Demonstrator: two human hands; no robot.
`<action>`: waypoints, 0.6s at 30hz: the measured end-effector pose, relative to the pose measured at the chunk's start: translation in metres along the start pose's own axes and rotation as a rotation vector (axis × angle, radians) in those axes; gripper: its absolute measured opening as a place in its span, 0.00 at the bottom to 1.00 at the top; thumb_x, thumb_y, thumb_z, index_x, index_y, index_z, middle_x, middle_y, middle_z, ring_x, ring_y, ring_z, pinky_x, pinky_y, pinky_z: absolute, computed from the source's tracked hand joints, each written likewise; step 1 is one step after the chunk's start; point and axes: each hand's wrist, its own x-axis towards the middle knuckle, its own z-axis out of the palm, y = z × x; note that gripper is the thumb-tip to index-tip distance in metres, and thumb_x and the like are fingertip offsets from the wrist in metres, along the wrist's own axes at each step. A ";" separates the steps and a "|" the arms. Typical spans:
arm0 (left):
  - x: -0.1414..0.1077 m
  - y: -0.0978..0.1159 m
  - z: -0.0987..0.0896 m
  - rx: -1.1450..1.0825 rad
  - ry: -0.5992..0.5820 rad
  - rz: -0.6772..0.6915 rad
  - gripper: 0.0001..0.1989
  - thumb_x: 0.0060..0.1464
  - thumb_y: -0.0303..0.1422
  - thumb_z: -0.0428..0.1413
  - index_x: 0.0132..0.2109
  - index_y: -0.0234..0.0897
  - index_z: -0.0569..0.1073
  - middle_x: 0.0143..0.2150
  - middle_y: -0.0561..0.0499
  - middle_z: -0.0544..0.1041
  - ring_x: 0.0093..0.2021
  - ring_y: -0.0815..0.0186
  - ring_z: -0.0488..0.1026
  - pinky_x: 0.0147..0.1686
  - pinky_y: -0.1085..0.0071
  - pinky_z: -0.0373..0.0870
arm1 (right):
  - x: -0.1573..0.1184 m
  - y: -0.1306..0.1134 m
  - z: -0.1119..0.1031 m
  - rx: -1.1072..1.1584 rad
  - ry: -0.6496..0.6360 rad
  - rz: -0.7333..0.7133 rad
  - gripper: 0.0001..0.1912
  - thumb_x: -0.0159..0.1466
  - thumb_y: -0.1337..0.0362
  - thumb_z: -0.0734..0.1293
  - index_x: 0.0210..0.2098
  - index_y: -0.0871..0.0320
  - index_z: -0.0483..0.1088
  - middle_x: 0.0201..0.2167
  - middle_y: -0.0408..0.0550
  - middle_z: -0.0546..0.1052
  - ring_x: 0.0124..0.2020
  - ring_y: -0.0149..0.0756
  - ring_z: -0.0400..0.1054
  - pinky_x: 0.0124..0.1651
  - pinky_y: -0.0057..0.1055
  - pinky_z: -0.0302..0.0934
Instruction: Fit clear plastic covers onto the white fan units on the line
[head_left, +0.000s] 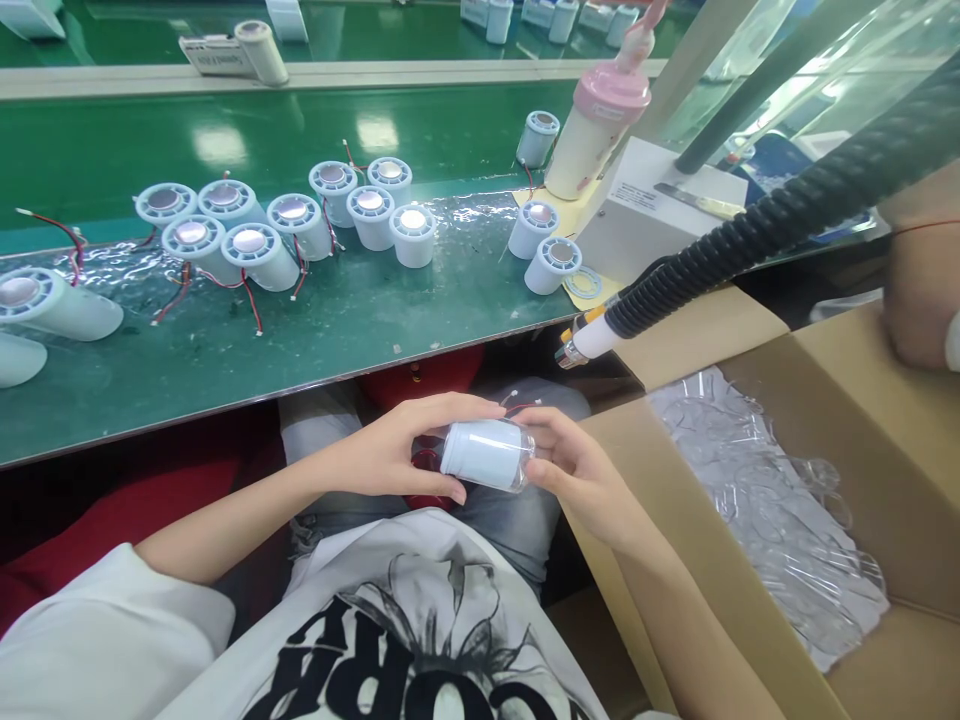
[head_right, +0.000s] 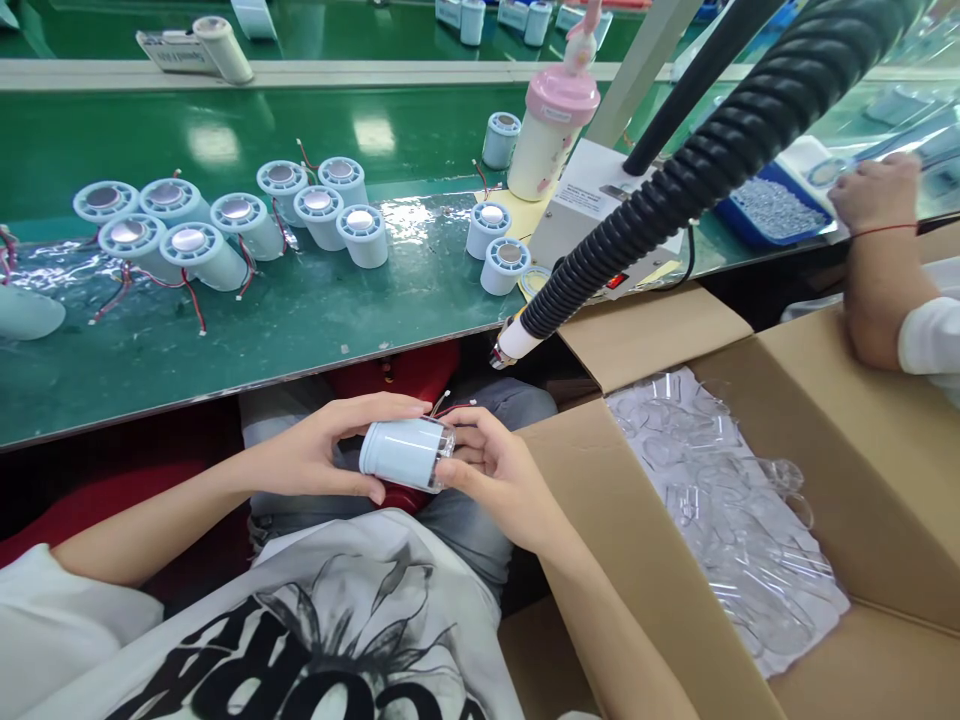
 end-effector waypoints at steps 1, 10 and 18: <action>0.000 0.000 0.000 0.005 -0.001 0.006 0.39 0.44 0.32 0.68 0.63 0.45 0.64 0.63 0.42 0.68 0.62 0.52 0.65 0.60 0.58 0.65 | 0.001 0.000 0.000 0.027 -0.002 0.011 0.24 0.56 0.48 0.72 0.45 0.53 0.65 0.37 0.46 0.77 0.35 0.35 0.73 0.35 0.30 0.71; -0.001 -0.002 0.000 0.011 -0.002 0.027 0.40 0.45 0.32 0.67 0.64 0.46 0.63 0.63 0.42 0.67 0.63 0.53 0.65 0.58 0.60 0.67 | 0.006 0.007 0.004 0.217 0.033 0.140 0.24 0.55 0.47 0.72 0.41 0.56 0.65 0.27 0.40 0.76 0.25 0.30 0.73 0.29 0.28 0.72; 0.000 -0.002 -0.003 0.032 -0.009 0.049 0.39 0.45 0.33 0.67 0.64 0.45 0.63 0.63 0.41 0.67 0.63 0.53 0.64 0.59 0.59 0.66 | 0.010 0.010 0.010 0.289 0.027 0.243 0.29 0.53 0.39 0.69 0.39 0.57 0.63 0.20 0.41 0.76 0.19 0.32 0.74 0.21 0.23 0.68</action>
